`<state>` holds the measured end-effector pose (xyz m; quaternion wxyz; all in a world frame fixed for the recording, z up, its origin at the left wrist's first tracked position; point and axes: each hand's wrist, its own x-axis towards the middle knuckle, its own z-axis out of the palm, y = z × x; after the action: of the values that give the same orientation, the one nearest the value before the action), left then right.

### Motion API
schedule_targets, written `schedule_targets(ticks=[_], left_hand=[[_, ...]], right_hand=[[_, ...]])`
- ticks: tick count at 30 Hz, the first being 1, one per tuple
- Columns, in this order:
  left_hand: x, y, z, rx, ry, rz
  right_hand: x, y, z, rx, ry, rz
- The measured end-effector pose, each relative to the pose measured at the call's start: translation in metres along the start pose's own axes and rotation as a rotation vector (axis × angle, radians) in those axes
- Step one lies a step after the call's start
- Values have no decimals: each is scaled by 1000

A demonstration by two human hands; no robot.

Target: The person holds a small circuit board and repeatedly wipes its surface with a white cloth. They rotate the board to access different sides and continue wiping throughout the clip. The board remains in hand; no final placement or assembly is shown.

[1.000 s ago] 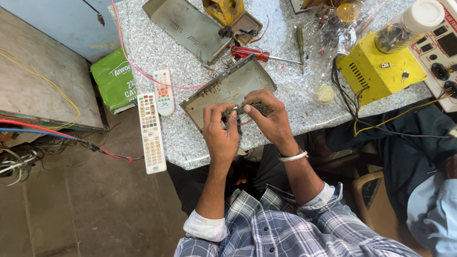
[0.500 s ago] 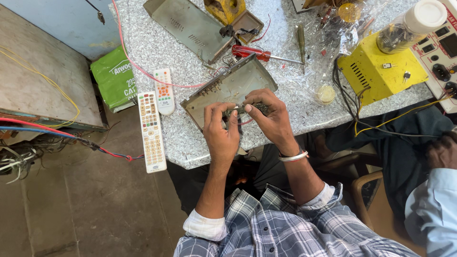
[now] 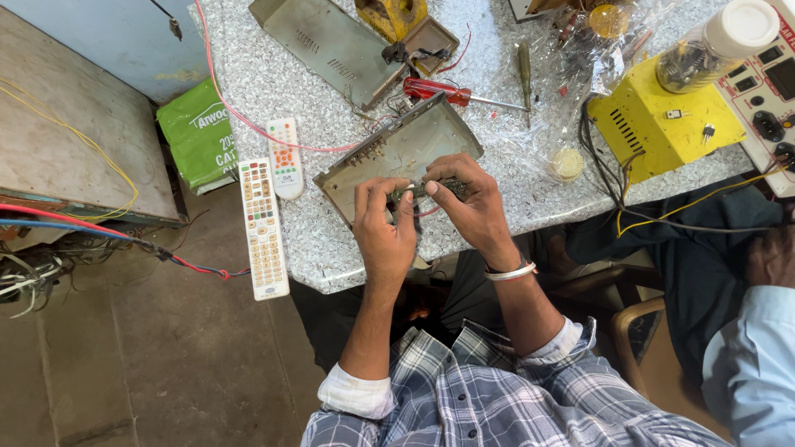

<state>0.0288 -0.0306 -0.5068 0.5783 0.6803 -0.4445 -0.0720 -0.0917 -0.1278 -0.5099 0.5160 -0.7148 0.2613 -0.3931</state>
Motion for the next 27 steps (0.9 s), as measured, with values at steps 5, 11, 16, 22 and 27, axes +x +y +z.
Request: schedule_targets(ticks=[5, 11, 16, 22, 27], left_hand=[[0, -1, 0, -4, -7, -8], [0, -1, 0, -5, -12, -9], [0, -1, 0, 3, -9, 3], [0, -1, 0, 0, -8, -2], [0, 0, 0, 2, -5, -2]], right_hand=[[0, 1, 0, -3, -4, 7], [1, 1, 0, 0, -5, 2], [0, 2, 0, 7, -4, 2], [0, 2, 0, 20, -6, -1], [0, 2, 0, 13, -6, 2]])
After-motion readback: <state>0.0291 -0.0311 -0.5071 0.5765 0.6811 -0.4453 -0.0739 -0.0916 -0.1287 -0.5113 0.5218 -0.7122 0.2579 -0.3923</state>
